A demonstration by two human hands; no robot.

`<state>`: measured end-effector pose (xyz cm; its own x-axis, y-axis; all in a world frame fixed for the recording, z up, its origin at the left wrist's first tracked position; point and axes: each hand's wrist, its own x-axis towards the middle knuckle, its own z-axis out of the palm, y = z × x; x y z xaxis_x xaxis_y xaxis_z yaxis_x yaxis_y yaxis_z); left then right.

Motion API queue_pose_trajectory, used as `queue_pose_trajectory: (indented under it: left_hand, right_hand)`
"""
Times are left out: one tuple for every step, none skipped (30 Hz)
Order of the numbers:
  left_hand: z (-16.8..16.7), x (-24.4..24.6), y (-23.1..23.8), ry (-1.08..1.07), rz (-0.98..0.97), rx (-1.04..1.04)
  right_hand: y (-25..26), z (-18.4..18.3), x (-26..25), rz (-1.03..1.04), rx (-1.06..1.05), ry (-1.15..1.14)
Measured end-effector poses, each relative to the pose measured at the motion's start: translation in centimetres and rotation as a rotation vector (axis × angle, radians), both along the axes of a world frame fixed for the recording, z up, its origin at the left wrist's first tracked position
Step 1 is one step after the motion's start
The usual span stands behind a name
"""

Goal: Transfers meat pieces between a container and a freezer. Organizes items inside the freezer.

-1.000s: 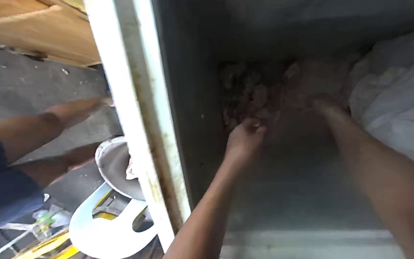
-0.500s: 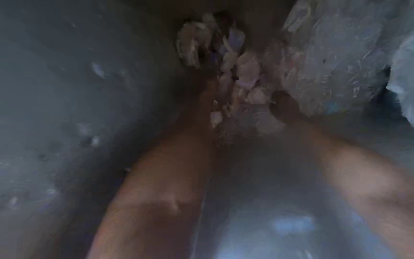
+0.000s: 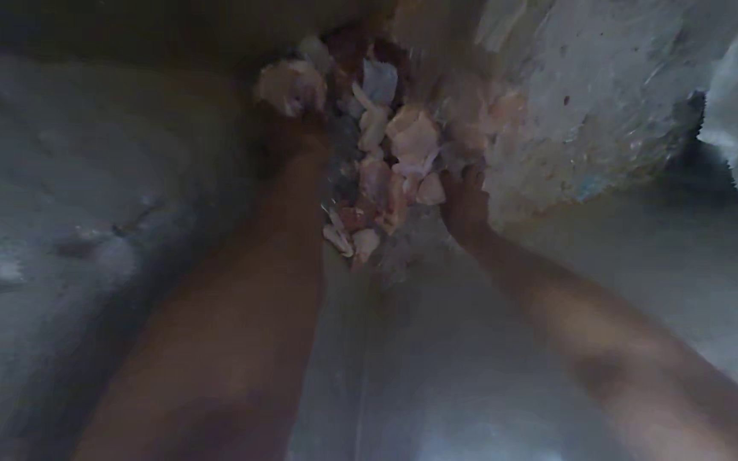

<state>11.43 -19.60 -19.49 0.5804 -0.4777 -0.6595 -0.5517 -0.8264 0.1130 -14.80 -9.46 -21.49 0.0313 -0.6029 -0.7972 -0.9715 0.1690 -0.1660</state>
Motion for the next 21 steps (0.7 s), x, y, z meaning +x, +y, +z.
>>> queue_pose_trajectory:
  left_hand:
    - [-0.2,-0.1,-0.3,-0.013,-0.002,0.006]
    - [-0.4,-0.1,-0.6,-0.020,0.003,0.005]
    - [-0.6,0.0,-0.8,-0.024,0.018,-0.004]
    - [-0.8,0.1,-0.7,-0.026,0.016,0.001]
    - [-0.8,0.3,-0.5,-0.029,-0.001,0.020]
    - [-0.5,0.6,-0.2,-0.030,-0.045,0.060]
    - [0.1,0.8,0.0,-0.018,-0.044,0.086]
    - [0.8,0.8,0.1,0.011,0.030,0.073]
    - [1.5,0.5,0.3,0.048,0.171,0.040]
    - [2.3,0.1,0.9,0.096,0.324,-0.004]
    - [2.9,-0.2,1.5,0.153,0.471,-0.074]
    - [3.7,-0.8,2.0,0.216,0.593,-0.143]
    - [4.5,-1.7,2.4,0.270,0.679,-0.206]
    - [5.1,-2.5,2.8,0.316,0.735,-0.245]
    - [5.3,-3.3,3.4,0.361,0.771,-0.279]
    - [5.6,-4.0,4.0,0.423,0.799,-0.299]
    - [5.8,-4.8,4.3,0.491,0.845,-0.311]
    - [5.9,-5.6,4.6,0.567,0.907,-0.305]
    - [6.1,-6.1,5.0,0.635,0.969,-0.290]
    - [6.3,-6.6,5.5,0.688,1.015,-0.271]
    - [6.6,-7.0,5.8,0.693,1.045,-0.249]
  right_hand:
    - [0.1,-0.1,-0.3,0.046,0.001,-0.037]
    - [0.1,-0.2,-0.5,0.079,0.000,-0.067]
    - [0.1,-0.3,-0.7,0.099,-0.008,-0.089]
    - [0.1,-0.4,-0.9,0.111,-0.017,-0.101]
    - [0.1,-0.6,-1.1,0.109,-0.033,-0.111]
    - [0.0,-0.7,-1.2,0.093,-0.037,-0.127]
    - [-0.2,-0.8,-1.5,0.069,-0.027,-0.148]
    - [-0.5,-0.8,-1.9,0.036,-0.012,-0.170]
    - [-0.7,-0.6,-2.3,-0.010,-0.005,-0.189]
    - [-0.9,0.0,-2.7,-0.070,-0.013,-0.195]
    - [-1.2,0.7,-3.0,-0.144,-0.061,-0.183]
    - [-1.6,1.3,-3.3,-0.237,-0.136,-0.157]
    - [-2.1,1.8,-3.4,-0.333,-0.218,-0.114]
    - [-3.0,2.1,-3.6,-0.428,-0.254,-0.052]
    - [-4.1,2.2,-3.7,-0.519,-0.227,0.006]
    - [-5.0,2.0,-3.9,-0.591,-0.142,0.042]
    - [-5.7,1.5,-4.2,-0.612,-0.033,0.051]
    - [-6.1,0.9,-4.4,-0.563,0.065,0.044]
    - [-6.4,0.2,-4.7,-0.481,0.126,0.028]
    - [-6.6,-0.2,-5.1,-0.405,0.148,-0.001]
    - [-6.7,-0.4,-5.6,-0.350,0.147,-0.034]
